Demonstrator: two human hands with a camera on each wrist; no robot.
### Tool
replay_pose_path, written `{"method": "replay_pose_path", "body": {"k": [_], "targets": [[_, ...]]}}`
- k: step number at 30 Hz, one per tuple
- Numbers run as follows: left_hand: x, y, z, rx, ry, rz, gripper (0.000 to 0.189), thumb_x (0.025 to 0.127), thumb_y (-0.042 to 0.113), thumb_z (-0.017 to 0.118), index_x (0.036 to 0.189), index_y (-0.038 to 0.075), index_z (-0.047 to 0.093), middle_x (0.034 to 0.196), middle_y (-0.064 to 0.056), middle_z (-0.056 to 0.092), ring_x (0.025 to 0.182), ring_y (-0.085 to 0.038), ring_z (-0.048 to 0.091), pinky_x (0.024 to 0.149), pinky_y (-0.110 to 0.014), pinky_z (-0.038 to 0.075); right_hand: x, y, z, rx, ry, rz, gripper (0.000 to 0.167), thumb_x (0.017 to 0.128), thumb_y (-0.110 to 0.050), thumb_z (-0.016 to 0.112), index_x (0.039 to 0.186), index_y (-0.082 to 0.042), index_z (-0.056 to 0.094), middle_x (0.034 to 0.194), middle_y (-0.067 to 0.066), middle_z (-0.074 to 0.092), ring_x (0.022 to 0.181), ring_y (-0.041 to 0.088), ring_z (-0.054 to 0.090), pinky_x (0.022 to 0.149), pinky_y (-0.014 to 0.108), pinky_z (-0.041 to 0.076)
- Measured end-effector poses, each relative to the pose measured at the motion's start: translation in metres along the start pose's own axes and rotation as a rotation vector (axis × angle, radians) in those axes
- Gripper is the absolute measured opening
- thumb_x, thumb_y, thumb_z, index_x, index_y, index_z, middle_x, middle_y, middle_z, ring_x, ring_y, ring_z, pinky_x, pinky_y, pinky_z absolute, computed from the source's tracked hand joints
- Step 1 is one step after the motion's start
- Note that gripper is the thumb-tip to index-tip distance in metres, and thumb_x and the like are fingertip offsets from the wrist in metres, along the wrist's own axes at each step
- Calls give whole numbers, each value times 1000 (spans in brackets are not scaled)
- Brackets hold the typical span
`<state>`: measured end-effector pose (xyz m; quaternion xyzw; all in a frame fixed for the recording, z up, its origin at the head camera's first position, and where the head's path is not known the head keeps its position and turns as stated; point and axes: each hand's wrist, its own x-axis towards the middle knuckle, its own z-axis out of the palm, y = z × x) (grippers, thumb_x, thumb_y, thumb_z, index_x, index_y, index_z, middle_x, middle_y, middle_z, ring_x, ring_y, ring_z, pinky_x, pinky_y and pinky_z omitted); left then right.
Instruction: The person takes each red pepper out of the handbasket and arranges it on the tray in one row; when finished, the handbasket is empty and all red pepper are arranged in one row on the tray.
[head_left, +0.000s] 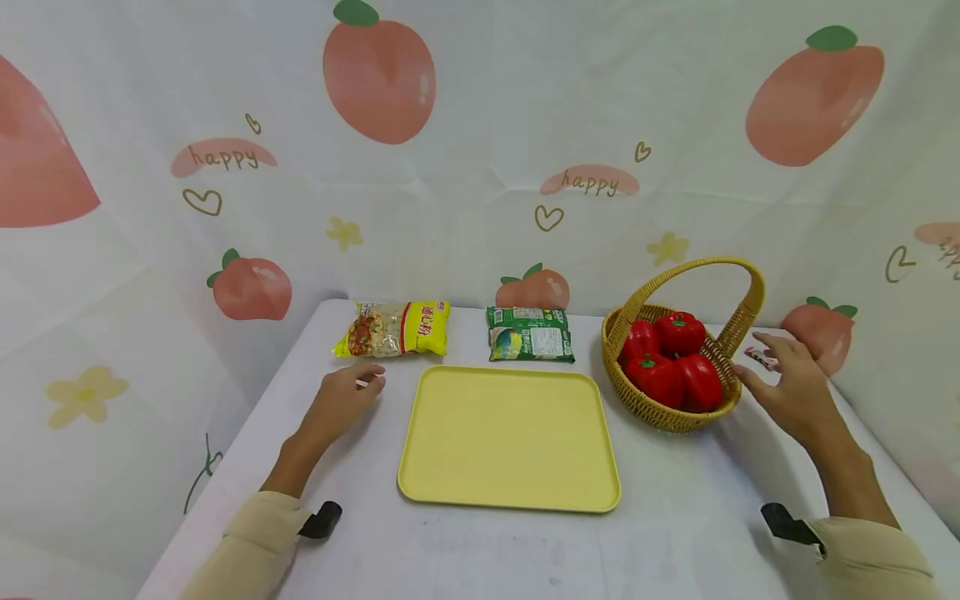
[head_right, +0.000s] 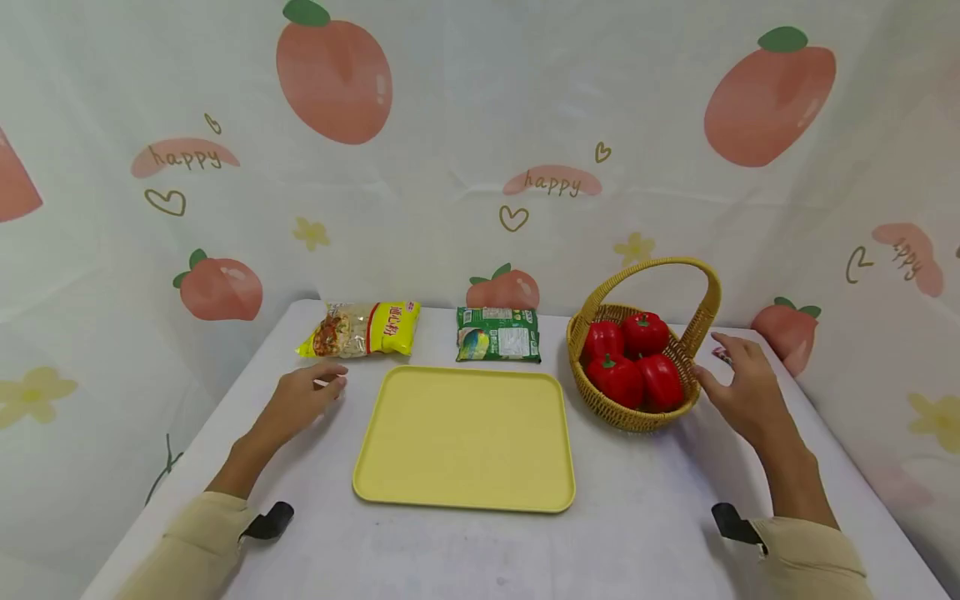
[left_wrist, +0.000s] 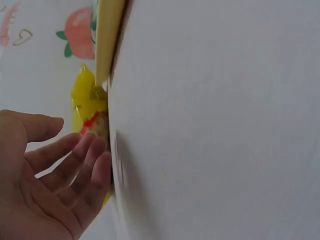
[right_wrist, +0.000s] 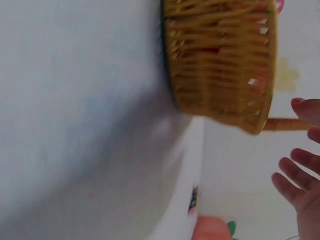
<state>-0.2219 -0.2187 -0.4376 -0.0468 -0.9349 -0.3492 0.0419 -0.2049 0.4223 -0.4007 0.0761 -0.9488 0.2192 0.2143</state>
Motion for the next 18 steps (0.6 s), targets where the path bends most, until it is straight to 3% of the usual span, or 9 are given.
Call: {"method": "replay_pose_path", "body": {"k": [7, 10, 13, 17, 18], "targets": [[-13, 14, 15, -167, -75, -59, 38, 106, 24, 62, 137, 4, 69, 124, -16, 73, 102, -27, 74, 78, -34, 63, 2, -29, 7, 88, -156, 81, 77, 99, -30, 73, 156, 8, 38, 144, 40, 43, 125, 59, 49, 96, 77, 48], [-15, 21, 19, -225, -138, -87, 42, 106, 25, 63, 141, 2, 65, 129, -17, 70, 108, -28, 73, 75, -33, 64, 4, -36, 11, 109, -210, 110, 80, 100, -34, 73, 158, 8, 36, 147, 41, 40, 126, 61, 47, 96, 77, 48], [-14, 26, 22, -251, -190, -112, 47, 105, 26, 64, 145, 2, 61, 133, -18, 67, 116, -31, 70, 76, -34, 65, 6, -42, 14, 115, -235, 116, 81, 99, -34, 74, 158, 7, 37, 148, 42, 40, 129, 62, 44, 100, 83, 41], [-12, 29, 26, -299, -215, -137, 52, 104, 26, 66, 148, 0, 57, 136, -20, 64, 122, -36, 67, 76, -35, 66, 10, -45, 18, 122, -285, 129, 83, 98, -33, 75, 160, 4, 35, 154, 43, 37, 140, 64, 32, 103, 88, 31], [-11, 30, 27, -311, -219, -140, 53, 104, 25, 67, 149, 0, 56, 137, -21, 64, 124, -37, 66, 76, -35, 66, 12, -46, 19, 120, -301, 134, 84, 97, -33, 75, 161, 4, 34, 155, 43, 36, 142, 64, 30, 102, 87, 34]]}}
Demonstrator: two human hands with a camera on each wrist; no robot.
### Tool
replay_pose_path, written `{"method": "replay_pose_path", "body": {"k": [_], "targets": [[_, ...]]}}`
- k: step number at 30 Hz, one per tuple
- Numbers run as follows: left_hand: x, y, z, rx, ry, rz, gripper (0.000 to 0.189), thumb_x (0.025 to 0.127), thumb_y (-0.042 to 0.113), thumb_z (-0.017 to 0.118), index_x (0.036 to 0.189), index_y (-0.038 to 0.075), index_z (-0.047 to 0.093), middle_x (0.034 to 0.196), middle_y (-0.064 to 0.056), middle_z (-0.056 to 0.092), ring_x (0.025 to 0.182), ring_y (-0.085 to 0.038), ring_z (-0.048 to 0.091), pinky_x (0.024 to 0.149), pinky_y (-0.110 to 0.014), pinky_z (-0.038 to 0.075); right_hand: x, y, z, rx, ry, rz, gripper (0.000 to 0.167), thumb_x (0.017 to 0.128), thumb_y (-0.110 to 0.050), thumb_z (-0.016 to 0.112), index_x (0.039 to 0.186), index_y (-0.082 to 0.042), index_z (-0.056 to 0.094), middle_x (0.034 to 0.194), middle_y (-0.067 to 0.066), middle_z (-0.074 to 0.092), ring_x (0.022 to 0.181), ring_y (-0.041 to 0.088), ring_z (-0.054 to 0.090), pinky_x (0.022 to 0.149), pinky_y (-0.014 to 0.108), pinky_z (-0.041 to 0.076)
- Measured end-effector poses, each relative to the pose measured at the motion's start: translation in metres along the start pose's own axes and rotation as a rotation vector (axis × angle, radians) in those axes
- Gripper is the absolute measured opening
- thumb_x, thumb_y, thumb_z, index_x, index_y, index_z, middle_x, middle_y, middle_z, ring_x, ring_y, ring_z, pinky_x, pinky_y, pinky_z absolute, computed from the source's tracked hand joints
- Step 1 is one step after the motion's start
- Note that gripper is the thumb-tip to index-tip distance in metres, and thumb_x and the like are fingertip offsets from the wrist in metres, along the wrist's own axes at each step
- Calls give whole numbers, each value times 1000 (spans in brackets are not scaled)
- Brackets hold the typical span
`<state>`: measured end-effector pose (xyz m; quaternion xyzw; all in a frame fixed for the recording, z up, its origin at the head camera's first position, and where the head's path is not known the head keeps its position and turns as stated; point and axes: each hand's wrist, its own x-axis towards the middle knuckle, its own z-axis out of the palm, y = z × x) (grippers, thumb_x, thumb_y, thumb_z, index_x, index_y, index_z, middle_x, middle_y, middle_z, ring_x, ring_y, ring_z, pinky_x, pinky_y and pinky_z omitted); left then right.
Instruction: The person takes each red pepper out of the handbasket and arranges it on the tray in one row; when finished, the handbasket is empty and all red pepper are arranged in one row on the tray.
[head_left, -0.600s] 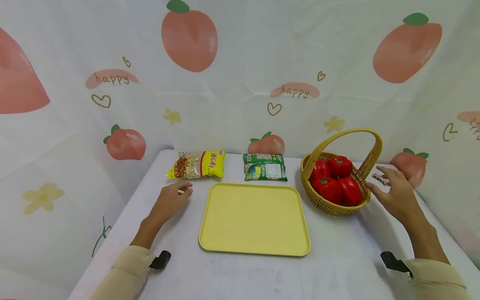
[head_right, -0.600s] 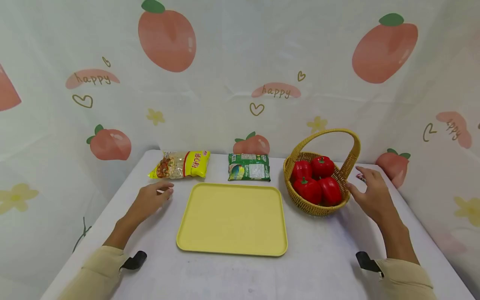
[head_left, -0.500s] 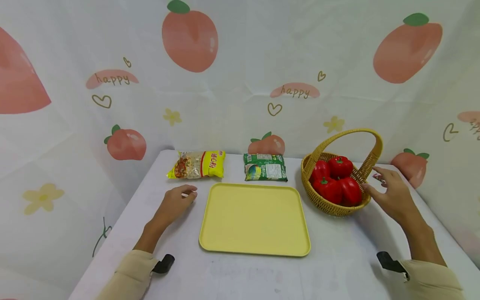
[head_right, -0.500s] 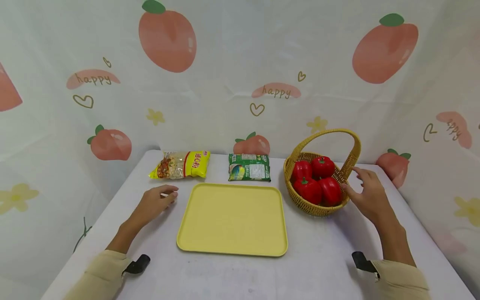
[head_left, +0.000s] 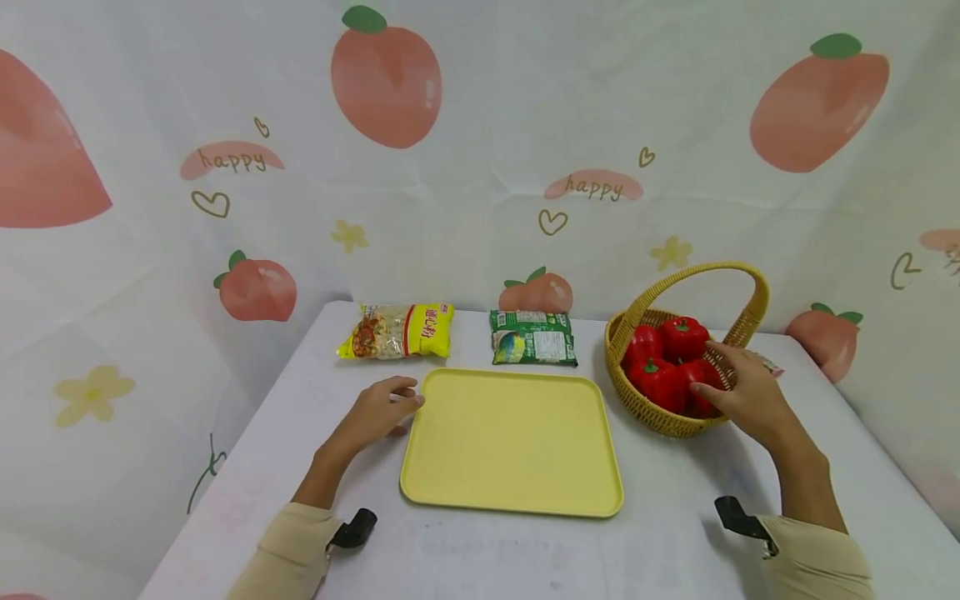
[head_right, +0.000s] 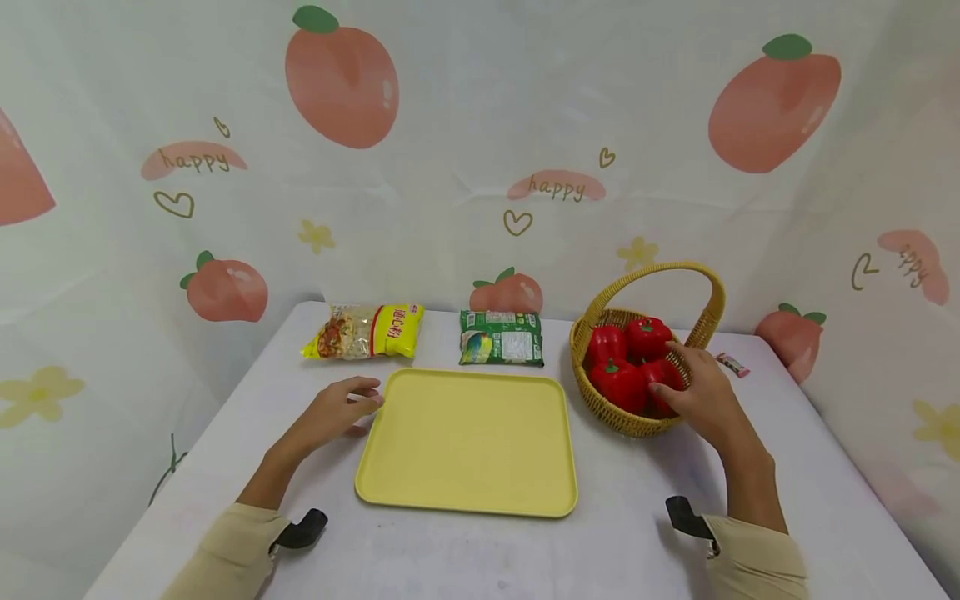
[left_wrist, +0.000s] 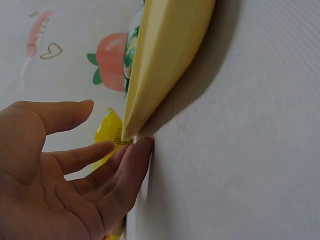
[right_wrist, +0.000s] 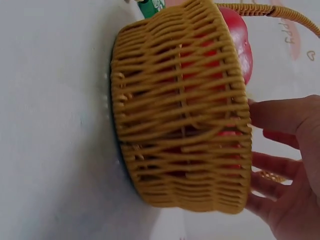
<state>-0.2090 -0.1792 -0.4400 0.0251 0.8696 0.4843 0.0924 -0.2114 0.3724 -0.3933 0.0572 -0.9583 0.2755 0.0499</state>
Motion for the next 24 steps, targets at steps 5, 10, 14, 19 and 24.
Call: {"method": "replay_pose_path", "body": {"k": [5, 10, 14, 19, 24], "targets": [[7, 1, 5, 2, -7, -10, 56, 103, 28, 68, 150, 0, 55, 139, -22, 63, 121, -36, 66, 72, -35, 66, 4, -1, 3, 12, -64, 53, 87, 97, -29, 76, 162, 4, 30, 159, 43, 30, 145, 66, 26, 102, 83, 38], [10, 2, 8, 40, 2, -29, 57, 103, 30, 67, 150, 2, 55, 140, -22, 62, 110, -30, 68, 71, -34, 65, 4, -1, 7, 13, -74, 72, 81, 97, -25, 74, 161, 5, 33, 158, 43, 29, 143, 66, 28, 103, 82, 40], [12, 1, 10, 48, 4, -42, 57, 102, 31, 68, 151, 4, 55, 140, -21, 61, 113, -31, 66, 71, -33, 65, 3, -3, 10, 3, -74, 75, 78, 98, -24, 72, 160, 5, 35, 157, 43, 31, 140, 66, 32, 103, 81, 41], [12, 0, 10, 34, -1, -44, 58, 101, 28, 70, 152, 4, 55, 139, -19, 62, 117, -31, 64, 71, -33, 65, 3, -1, 11, -10, -79, 77, 76, 99, -25, 70, 160, 5, 35, 157, 42, 31, 138, 66, 33, 101, 81, 42], [12, -1, 9, 22, -9, -39, 58, 101, 26, 70, 152, 3, 54, 139, -19, 62, 117, -31, 65, 70, -33, 65, 2, 0, 12, -14, -80, 58, 73, 99, -24, 69, 159, 4, 38, 156, 41, 31, 136, 66, 34, 100, 80, 44]]}}
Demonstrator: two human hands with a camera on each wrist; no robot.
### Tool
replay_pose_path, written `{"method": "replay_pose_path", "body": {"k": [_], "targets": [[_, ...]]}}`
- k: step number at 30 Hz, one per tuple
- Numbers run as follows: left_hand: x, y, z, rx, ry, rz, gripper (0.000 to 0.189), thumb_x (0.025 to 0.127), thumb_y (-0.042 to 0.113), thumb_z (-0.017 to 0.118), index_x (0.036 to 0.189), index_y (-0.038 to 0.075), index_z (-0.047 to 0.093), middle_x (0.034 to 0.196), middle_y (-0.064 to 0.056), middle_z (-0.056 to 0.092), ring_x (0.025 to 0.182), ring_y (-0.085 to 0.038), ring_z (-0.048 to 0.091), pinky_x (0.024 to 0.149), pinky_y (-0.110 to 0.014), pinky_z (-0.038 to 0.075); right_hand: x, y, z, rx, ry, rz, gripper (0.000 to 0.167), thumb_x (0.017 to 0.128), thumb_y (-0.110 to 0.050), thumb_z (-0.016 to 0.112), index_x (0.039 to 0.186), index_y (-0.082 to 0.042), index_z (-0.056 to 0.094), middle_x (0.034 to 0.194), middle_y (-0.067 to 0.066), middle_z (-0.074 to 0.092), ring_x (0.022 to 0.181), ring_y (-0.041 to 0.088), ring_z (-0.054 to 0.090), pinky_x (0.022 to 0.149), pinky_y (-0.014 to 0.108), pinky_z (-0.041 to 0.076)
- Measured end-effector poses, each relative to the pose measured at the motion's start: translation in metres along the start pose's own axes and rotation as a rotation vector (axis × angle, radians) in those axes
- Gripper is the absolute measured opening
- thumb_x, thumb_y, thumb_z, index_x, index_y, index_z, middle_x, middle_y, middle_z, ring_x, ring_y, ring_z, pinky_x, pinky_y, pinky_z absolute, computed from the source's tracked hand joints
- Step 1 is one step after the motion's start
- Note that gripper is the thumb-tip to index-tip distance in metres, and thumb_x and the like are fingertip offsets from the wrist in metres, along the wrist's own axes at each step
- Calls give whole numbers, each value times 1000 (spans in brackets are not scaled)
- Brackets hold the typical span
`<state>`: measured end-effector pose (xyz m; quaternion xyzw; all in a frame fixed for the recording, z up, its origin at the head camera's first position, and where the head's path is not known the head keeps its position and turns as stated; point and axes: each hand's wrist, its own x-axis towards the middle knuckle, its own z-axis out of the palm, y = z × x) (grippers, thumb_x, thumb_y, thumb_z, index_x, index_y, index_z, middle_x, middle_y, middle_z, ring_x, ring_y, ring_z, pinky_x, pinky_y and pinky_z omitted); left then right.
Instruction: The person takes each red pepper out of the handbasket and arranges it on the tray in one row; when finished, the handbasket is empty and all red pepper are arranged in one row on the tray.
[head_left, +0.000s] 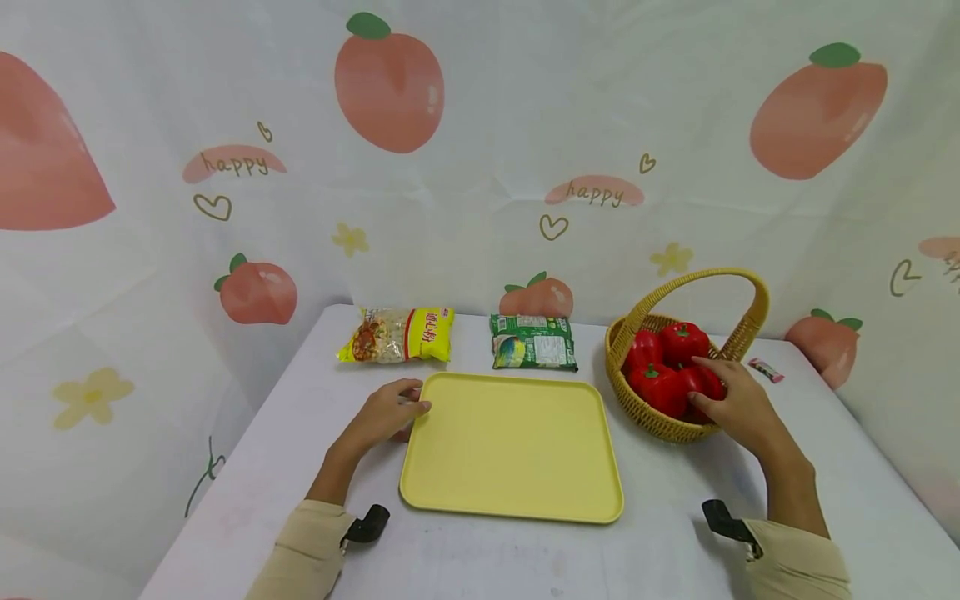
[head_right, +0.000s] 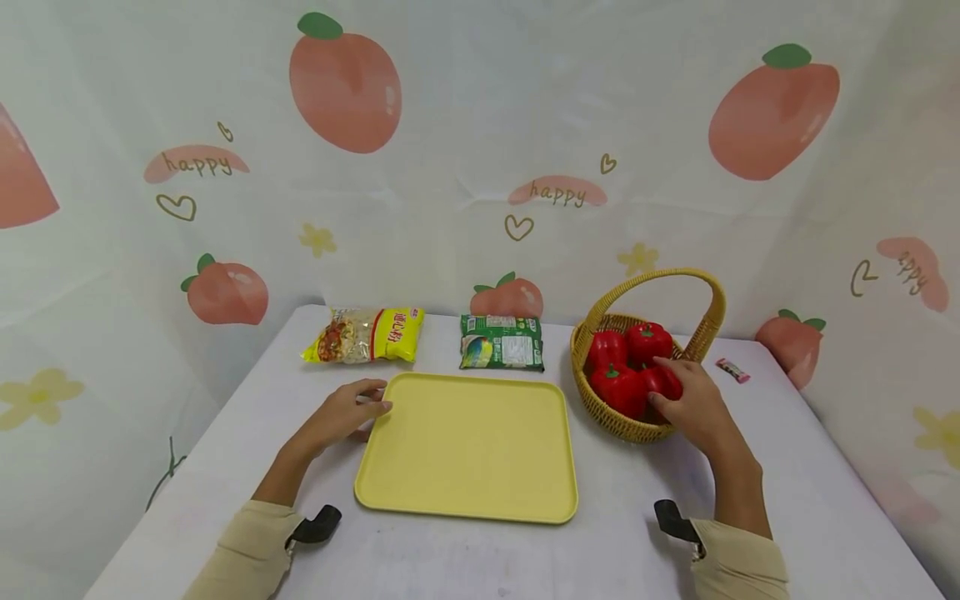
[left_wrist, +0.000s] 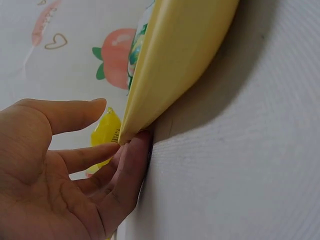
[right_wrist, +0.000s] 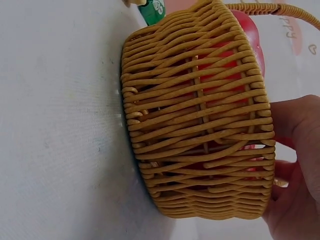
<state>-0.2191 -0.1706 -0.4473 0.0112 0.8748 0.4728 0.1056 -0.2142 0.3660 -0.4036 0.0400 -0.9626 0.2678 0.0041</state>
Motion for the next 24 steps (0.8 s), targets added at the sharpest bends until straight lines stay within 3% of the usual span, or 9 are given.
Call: {"method": "replay_pose_path", "body": {"k": [13, 24], "targets": [[0, 0, -1, -8, -4, 6, 57, 102, 25, 68, 152, 2, 53, 141, -18, 61, 123, -34, 63, 70, -34, 65, 1, 1, 2, 6, 17, -32, 63, 95, -20, 69, 149, 4, 49, 149, 42, 33, 132, 65, 35, 96, 79, 49], [-1, 0, 1, -21, 3, -3, 57, 102, 26, 69, 152, 3, 54, 141, -18, 61, 122, -33, 65, 70, -34, 66, 0, 3, 1, 30, 35, -32, 66, 93, -22, 73, 142, 10, 42, 145, 40, 41, 130, 60, 40, 96, 76, 52]]}}
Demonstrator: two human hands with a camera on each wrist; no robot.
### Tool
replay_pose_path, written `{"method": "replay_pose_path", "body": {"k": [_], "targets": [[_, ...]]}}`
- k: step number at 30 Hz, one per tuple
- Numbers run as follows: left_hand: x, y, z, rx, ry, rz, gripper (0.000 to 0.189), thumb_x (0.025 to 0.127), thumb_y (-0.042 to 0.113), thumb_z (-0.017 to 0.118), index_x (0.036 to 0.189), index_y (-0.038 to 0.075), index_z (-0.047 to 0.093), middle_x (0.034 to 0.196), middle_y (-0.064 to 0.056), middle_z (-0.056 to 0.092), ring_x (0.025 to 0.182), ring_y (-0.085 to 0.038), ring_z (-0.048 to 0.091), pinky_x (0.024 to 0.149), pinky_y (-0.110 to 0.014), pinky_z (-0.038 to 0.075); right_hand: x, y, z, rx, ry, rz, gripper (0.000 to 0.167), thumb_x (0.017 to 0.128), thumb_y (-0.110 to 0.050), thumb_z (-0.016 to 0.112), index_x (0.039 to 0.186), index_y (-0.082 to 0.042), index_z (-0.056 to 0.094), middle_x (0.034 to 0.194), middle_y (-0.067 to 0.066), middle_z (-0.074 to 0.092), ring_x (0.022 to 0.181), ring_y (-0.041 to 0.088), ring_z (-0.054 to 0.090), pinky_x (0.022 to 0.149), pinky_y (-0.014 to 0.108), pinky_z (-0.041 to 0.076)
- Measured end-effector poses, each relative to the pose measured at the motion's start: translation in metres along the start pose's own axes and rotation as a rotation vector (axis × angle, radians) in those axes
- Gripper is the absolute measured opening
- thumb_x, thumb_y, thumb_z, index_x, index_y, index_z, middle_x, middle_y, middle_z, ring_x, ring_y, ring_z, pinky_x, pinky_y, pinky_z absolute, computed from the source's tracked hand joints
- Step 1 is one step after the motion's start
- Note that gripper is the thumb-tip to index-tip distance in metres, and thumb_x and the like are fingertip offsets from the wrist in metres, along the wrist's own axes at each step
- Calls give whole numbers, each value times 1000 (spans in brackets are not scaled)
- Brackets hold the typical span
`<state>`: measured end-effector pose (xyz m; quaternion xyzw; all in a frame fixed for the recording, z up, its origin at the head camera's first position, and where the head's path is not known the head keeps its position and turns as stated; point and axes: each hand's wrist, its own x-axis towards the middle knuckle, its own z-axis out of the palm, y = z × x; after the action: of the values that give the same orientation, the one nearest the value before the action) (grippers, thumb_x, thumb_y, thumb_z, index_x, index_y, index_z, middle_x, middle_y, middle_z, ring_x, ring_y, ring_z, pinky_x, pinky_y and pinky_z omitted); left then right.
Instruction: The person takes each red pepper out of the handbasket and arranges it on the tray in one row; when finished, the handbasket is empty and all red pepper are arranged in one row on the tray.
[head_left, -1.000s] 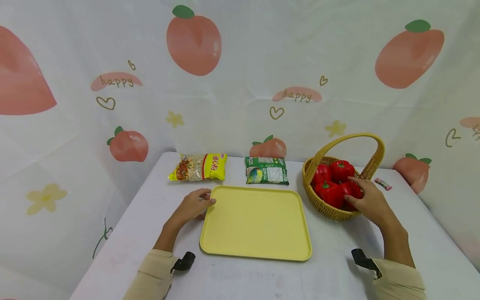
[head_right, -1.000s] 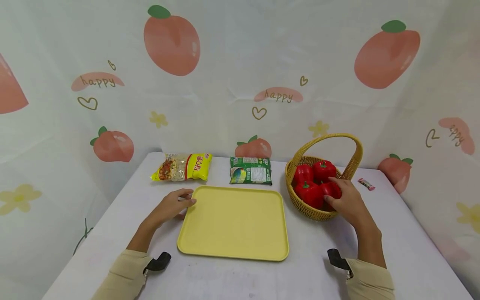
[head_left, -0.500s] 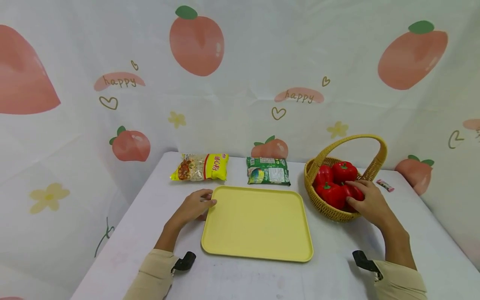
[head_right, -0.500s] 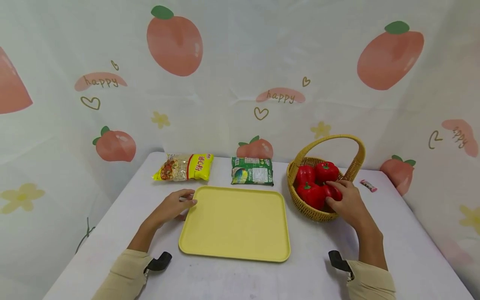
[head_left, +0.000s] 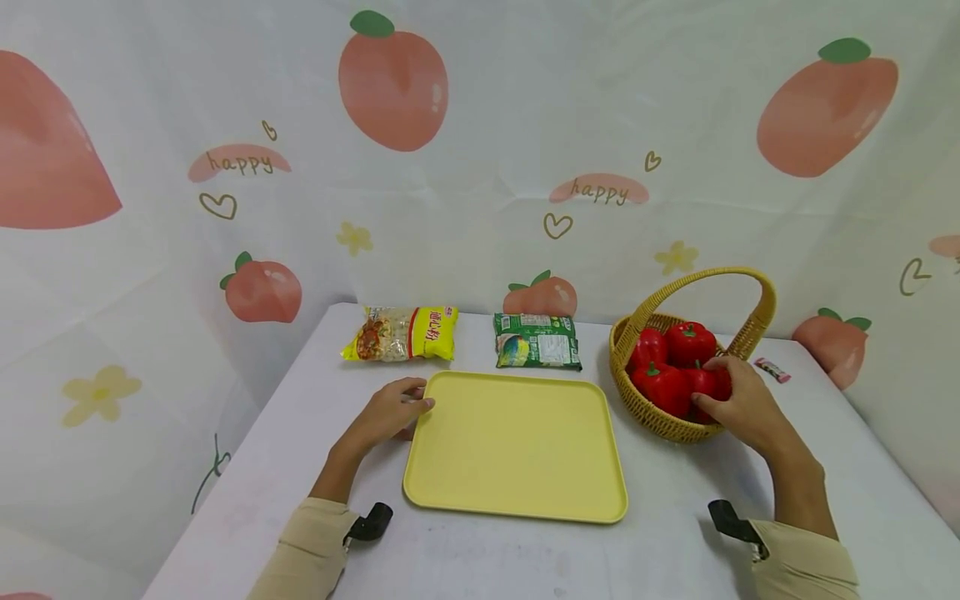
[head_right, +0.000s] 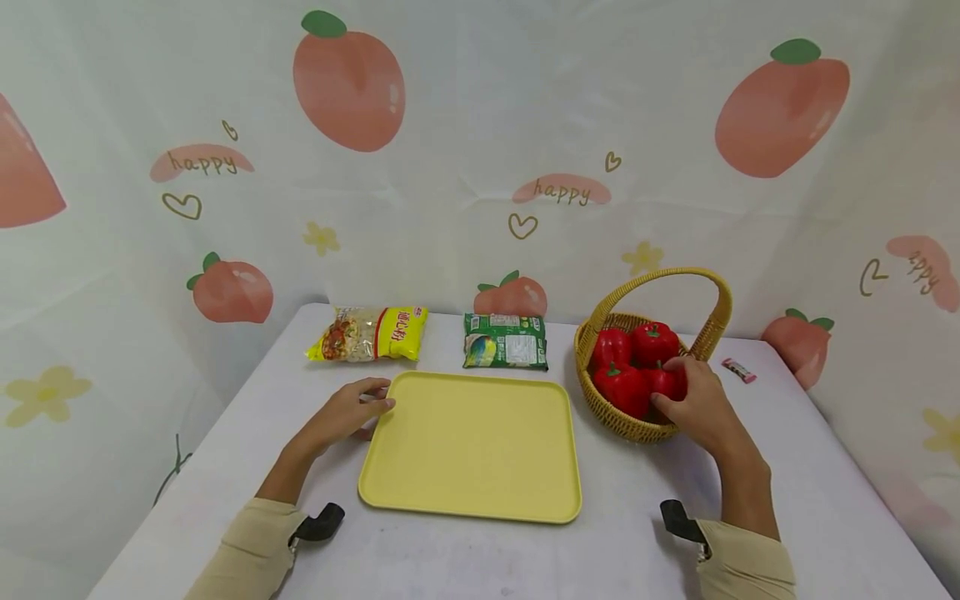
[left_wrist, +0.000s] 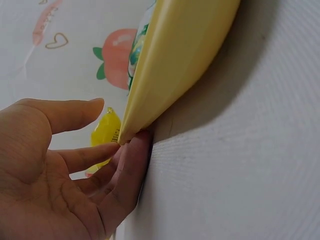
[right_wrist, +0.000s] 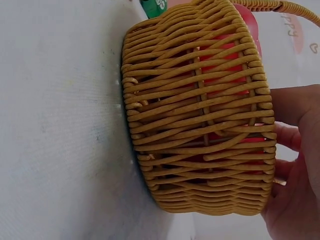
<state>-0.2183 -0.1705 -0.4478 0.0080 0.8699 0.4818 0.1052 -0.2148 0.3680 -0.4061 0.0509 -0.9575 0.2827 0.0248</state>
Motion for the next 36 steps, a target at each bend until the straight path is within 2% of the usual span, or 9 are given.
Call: {"method": "replay_pose_path", "body": {"k": [8, 18, 22, 29, 36], "targets": [[0, 0, 0, -11, 5, -1, 56, 102, 25, 69, 152, 4, 55, 141, -17, 61, 119, -31, 65, 70, -34, 66, -3, 1, -5, -14, -6, 17, 68, 96, -29, 68, 151, 4, 45, 152, 41, 35, 132, 63, 38, 94, 78, 51], [1, -3, 0, -7, 6, 9, 56, 103, 26, 69, 152, 4, 55, 141, -17, 61, 121, -33, 65, 69, -34, 66, -6, 0, -5, -16, 60, 9, 58, 99, -39, 71, 134, 4, 54, 141, 39, 47, 128, 61, 44, 97, 80, 47], [2, -3, 0, -12, 6, 3, 56, 103, 26, 68, 152, 4, 55, 142, -17, 61, 122, -32, 64, 70, -34, 66, -6, -1, -6, -17, 79, 4, 59, 99, -39, 72, 134, 6, 55, 139, 38, 51, 127, 60, 46, 98, 80, 45], [0, -2, -1, -18, -9, 1, 56, 102, 26, 68, 152, 4, 54, 142, -17, 61, 120, -31, 64, 69, -34, 65, -7, -3, -10, -39, 64, 29, 70, 97, -44, 74, 143, 5, 53, 142, 39, 53, 127, 60, 49, 99, 79, 45], [-1, -2, -5, -39, -47, 4, 56, 100, 18, 66, 153, 4, 53, 144, -19, 59, 116, -29, 65, 70, -34, 66, -12, -5, -20, -11, 58, 81, 88, 99, -46, 72, 161, 4, 34, 149, 43, 44, 128, 63, 47, 95, 75, 52]]}}
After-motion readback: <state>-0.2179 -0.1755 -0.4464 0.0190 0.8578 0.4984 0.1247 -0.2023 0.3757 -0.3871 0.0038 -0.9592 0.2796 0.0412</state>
